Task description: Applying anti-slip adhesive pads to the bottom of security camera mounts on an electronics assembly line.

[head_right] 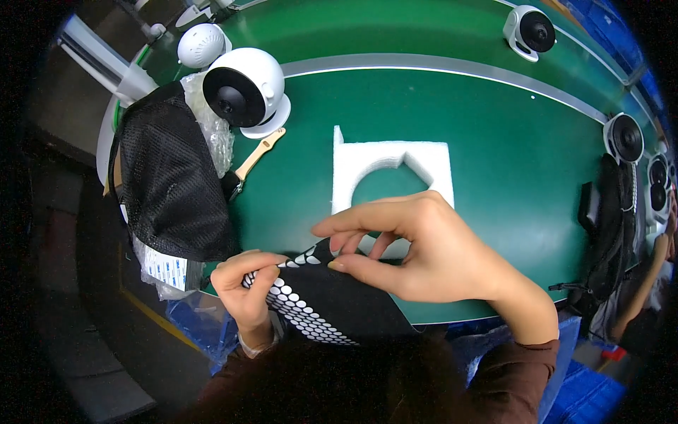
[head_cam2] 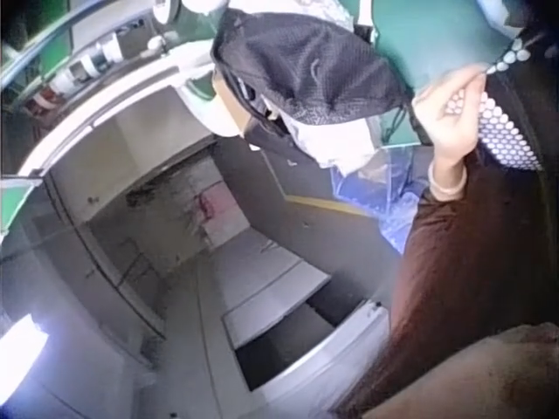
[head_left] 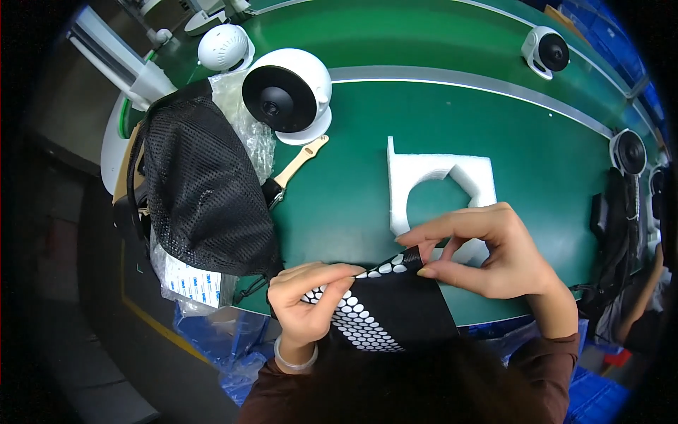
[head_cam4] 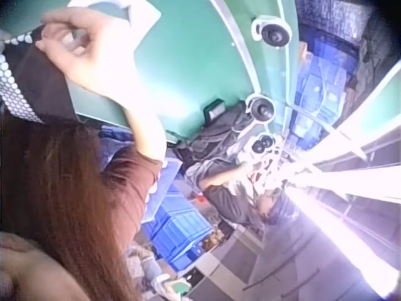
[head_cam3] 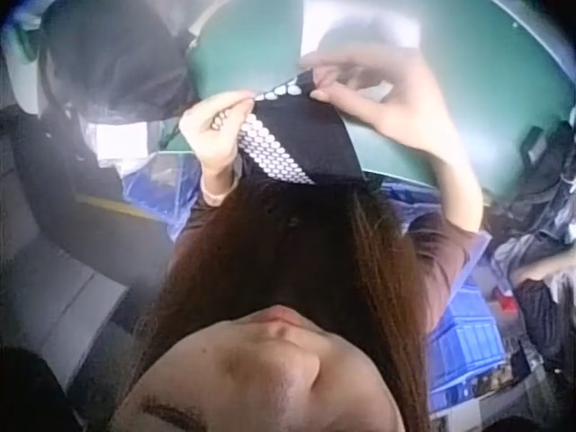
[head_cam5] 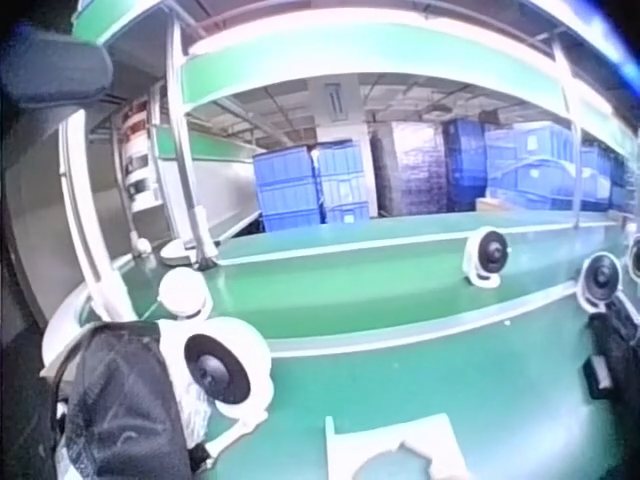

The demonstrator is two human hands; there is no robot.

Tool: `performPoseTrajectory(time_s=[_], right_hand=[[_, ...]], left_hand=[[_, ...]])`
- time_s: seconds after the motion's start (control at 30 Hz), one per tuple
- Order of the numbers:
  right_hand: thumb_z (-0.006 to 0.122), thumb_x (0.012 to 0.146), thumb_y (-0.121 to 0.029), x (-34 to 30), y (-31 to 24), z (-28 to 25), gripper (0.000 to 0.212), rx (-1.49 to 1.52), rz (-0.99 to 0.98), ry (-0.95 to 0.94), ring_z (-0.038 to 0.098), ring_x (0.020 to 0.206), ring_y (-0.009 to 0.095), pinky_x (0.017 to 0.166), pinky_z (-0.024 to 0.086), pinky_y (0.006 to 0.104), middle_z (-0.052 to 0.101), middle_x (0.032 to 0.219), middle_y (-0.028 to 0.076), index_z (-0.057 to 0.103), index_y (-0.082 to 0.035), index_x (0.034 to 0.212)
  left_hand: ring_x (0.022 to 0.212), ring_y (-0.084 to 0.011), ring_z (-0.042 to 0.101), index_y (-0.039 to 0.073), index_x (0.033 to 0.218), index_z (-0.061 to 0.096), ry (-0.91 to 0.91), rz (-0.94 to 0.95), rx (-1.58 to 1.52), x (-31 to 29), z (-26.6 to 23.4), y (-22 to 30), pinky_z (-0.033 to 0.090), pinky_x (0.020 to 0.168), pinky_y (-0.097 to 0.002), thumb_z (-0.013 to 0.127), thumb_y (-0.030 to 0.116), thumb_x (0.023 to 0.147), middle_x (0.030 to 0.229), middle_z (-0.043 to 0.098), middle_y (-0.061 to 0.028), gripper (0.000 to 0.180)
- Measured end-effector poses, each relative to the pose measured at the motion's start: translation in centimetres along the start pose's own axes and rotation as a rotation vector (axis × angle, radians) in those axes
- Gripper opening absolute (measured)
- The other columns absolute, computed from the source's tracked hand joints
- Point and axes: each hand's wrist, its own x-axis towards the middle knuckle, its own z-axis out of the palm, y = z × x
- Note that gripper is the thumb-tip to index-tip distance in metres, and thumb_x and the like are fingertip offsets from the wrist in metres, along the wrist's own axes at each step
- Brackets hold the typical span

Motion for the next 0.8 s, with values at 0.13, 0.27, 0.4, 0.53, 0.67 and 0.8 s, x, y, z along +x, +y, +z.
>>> performPoseTrajectory(time_s=[0.13, 0.27, 0.4, 0.53, 0.67, 0.8], right_hand=[[0.064, 0.067, -0.002, -0.2, 0.2, 0.2, 0.023, -0.027, -0.045, 0.007, 0.061, 0.067, 0.013, 0.056, 0.050, 0.0223, 0.063, 0.076, 0.007, 0.062, -0.002, 0.090], [0.065, 0.066, -0.002, -0.2, 0.4, 0.5, 0.019, -0.095, -0.094, 0.045, 0.060, 0.061, 0.014, 0.054, 0.049, 0.0229, 0.062, 0.070, 0.007, 0.063, -0.003, 0.085], [0.063, 0.066, -0.001, -0.2, 0.6, 0.4, 0.016, -0.185, -0.160, 0.018, 0.059, 0.058, 0.015, 0.051, 0.048, 0.0240, 0.061, 0.068, 0.008, 0.063, -0.003, 0.082], [0.062, 0.066, 0.001, -0.1, 0.6, 0.9, 0.013, -0.246, -0.242, 0.104, 0.058, 0.055, 0.018, 0.049, 0.046, 0.0254, 0.060, 0.066, 0.008, 0.062, -0.003, 0.078], [0.064, 0.063, 0.000, -0.1, 0.7, 1.6, 0.014, -0.392, -0.269, 0.214, 0.056, 0.054, 0.019, 0.047, 0.044, 0.0267, 0.058, 0.066, 0.006, 0.062, -0.005, 0.076], [0.065, 0.059, -0.002, -0.1, 0.3, 1.7, 0.016, -0.659, -0.436, 0.277, 0.054, 0.058, 0.018, 0.047, 0.043, 0.0273, 0.055, 0.067, 0.004, 0.061, -0.006, 0.074]], left_hand=[[0.050, -0.0148, 0.057, -0.002, 0.074, 0.064, -0.048, 0.016, 0.008, 0.2, 0.0, 0.1, 0.042, 0.048, -0.0207, 0.059, -0.007, 0.064, 0.061, 0.061, -0.0100, 0.013], [0.050, -0.0147, 0.058, -0.003, 0.074, 0.063, -0.037, 0.022, 0.029, 0.1, 0.0, 0.1, 0.042, 0.048, -0.0204, 0.059, -0.007, 0.064, 0.062, 0.061, -0.0107, 0.012], [0.050, -0.0146, 0.058, -0.003, 0.073, 0.064, -0.061, 0.004, 0.010, 0.3, 0.0, 0.2, 0.042, 0.048, -0.0205, 0.059, -0.007, 0.064, 0.062, 0.061, -0.0109, 0.012], [0.051, -0.0147, 0.058, -0.003, 0.074, 0.064, -0.056, 0.034, 0.021, 0.3, 0.0, 0.2, 0.042, 0.048, -0.0202, 0.059, -0.008, 0.064, 0.063, 0.062, -0.0110, 0.012], [0.053, -0.0153, 0.059, -0.003, 0.074, 0.063, -0.037, 0.013, 0.061, 0.2, 0.0, 0.2, 0.043, 0.049, -0.0202, 0.059, -0.007, 0.065, 0.063, 0.062, -0.0108, 0.012], [0.054, -0.0160, 0.060, -0.003, 0.075, 0.063, 0.016, 0.011, 0.069, 0.2, 0.3, -0.1, 0.044, 0.051, -0.0203, 0.060, -0.007, 0.066, 0.063, 0.062, -0.0104, 0.010]])
